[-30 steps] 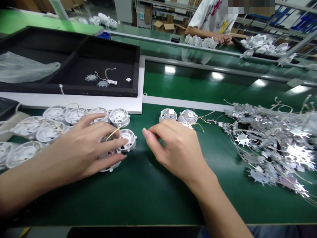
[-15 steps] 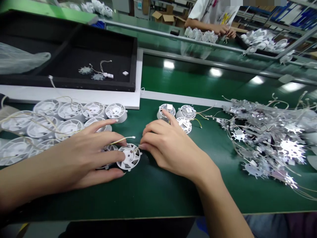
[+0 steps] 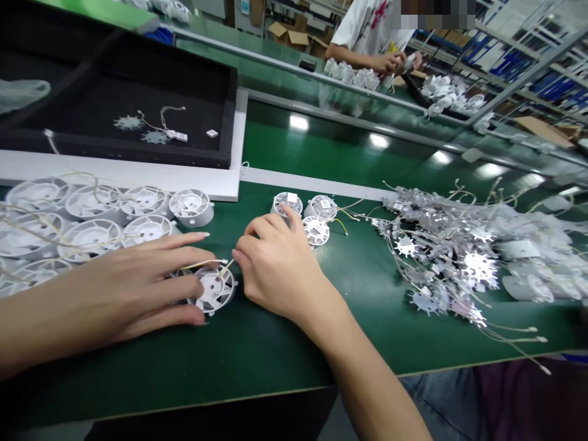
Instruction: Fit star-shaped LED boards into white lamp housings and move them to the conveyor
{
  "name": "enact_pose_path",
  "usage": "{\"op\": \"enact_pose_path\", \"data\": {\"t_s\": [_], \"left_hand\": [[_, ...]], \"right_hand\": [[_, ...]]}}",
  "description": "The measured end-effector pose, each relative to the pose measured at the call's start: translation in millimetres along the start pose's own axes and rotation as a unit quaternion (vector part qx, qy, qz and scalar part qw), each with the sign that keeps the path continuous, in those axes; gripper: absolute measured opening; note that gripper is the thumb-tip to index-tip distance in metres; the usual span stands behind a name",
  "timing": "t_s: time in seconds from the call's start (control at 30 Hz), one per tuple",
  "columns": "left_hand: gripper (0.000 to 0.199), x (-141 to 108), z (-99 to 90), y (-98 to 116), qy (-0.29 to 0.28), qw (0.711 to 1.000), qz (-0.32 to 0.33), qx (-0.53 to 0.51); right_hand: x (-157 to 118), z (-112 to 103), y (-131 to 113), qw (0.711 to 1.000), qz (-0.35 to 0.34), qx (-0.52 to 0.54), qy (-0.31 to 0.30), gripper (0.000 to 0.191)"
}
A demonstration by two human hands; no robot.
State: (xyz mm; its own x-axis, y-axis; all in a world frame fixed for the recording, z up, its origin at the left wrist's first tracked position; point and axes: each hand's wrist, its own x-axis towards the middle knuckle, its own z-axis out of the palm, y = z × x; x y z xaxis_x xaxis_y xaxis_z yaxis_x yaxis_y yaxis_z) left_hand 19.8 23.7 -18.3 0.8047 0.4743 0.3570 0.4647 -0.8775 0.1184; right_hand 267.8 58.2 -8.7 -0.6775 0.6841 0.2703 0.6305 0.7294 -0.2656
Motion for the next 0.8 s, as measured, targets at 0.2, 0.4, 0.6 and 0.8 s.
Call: {"op": "enact_pose_path", "data": {"t_s": [0.2,0.4,0.6,0.8], "left_hand": [[0.047,2,3.2,-10,0.022,0.997,0.059,0.044],[0.037,1,-0.3,-14,0.033,0.997,0.076,-0.004],[0.029,2,-6.9,-11,0.093,0.994,0.029,0.056],[0.024,2,-12.7,1,0.167,0.985,0.031,0.027]], "right_hand": [[-1,-19,6,0.997,-0.012,-0.028,-0.065,0.03],[-27,-78,82,0.94,0.256,-0.223,0.017,0.041],[-54,-81,148,0.889,0.358,-0.276,-0.076,0.029],[-55,-76,143,0.882,0.382,-0.275,-0.011,0.021]]}}
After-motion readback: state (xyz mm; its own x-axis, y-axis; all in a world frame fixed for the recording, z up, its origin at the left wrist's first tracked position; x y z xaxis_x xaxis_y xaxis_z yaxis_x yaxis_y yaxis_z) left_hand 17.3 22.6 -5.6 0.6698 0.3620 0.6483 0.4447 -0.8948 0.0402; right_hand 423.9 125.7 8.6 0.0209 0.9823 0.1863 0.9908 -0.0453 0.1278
